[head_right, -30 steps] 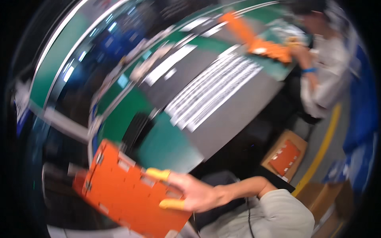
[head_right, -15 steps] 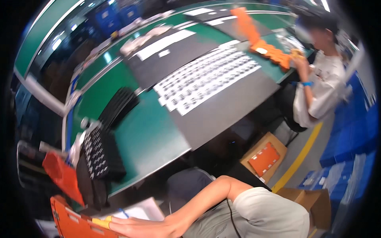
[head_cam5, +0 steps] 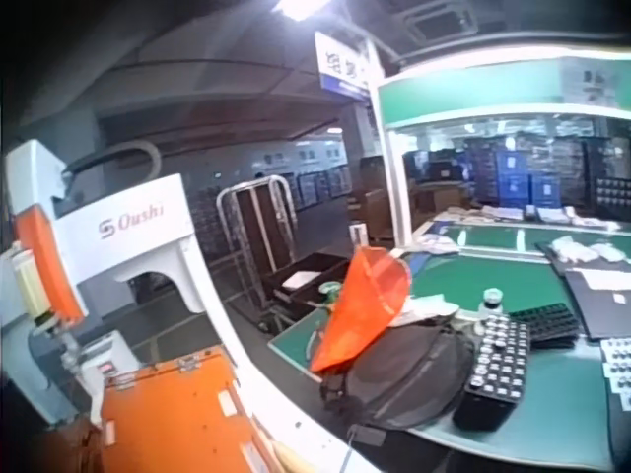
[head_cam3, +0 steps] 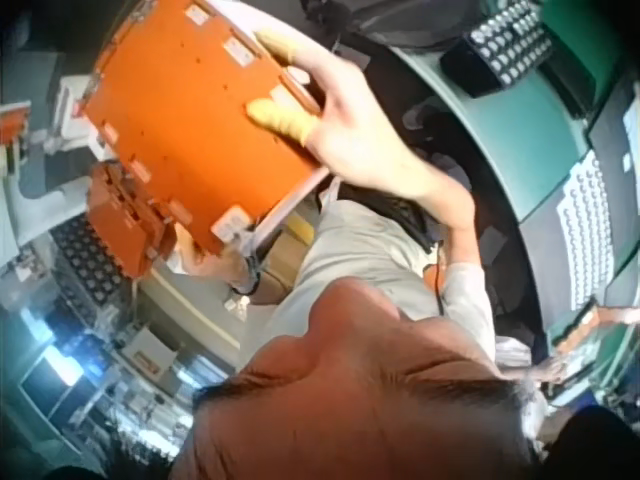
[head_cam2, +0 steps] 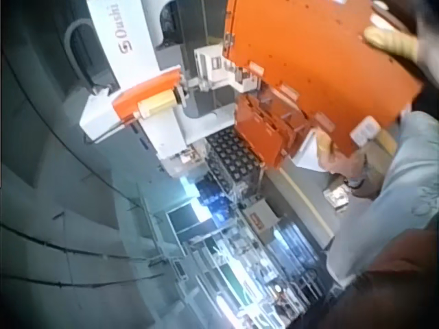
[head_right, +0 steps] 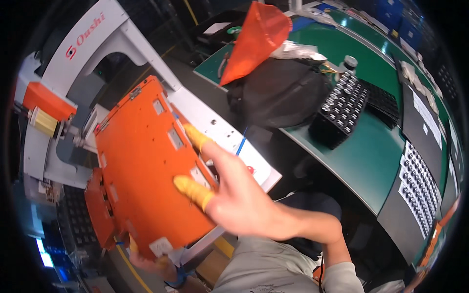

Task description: The person operates a press machine to process small components, then places them into orange trays. They handle small white rectangular parts and metallic cylindrical components, arranging them into slots on the trays. The person repeatedly loads trays into the machine and unloads them onto the workbench.

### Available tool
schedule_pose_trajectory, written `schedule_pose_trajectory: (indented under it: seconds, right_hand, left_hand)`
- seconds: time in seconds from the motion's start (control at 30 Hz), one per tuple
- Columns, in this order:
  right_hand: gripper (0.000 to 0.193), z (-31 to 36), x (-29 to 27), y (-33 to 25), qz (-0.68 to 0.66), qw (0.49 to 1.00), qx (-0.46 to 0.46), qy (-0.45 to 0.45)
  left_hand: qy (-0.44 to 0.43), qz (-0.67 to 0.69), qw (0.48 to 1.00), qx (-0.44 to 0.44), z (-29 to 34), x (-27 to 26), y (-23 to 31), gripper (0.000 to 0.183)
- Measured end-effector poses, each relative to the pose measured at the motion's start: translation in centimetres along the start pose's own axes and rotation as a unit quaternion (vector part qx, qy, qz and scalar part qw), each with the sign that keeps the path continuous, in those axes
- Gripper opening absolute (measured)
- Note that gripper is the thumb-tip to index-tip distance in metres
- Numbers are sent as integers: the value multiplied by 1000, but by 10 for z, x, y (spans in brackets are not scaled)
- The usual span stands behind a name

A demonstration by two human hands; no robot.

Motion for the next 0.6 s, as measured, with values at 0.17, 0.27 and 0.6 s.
schedule_pose_trajectory:
  seconds: [0.17, 0.27, 0.6]
  right_hand:
    - [55, -73, 23, 21, -71, 987, 110, -95]
    - [46, -100, 24, 37, -16, 990, 120, -67]
    - [46, -145, 32, 61, 0, 988, 155, -15]
  left_hand:
    - [-11, -96, 995, 4, -32, -2, -7, 49]
    - [11, -25, 995, -91, -52, 18, -14, 39]
    - [-11, -188, 982, -27, -83, 34, -48, 43]
Point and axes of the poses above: each hand's wrist, its own z-axis away from the middle knuckle, its own x-axis out of the palm, y = z × x, the point moved 1 cm from there along -z, towards the middle knuckle, and after that the axes turned 11 degrees about -z, right-handed, at the moved point
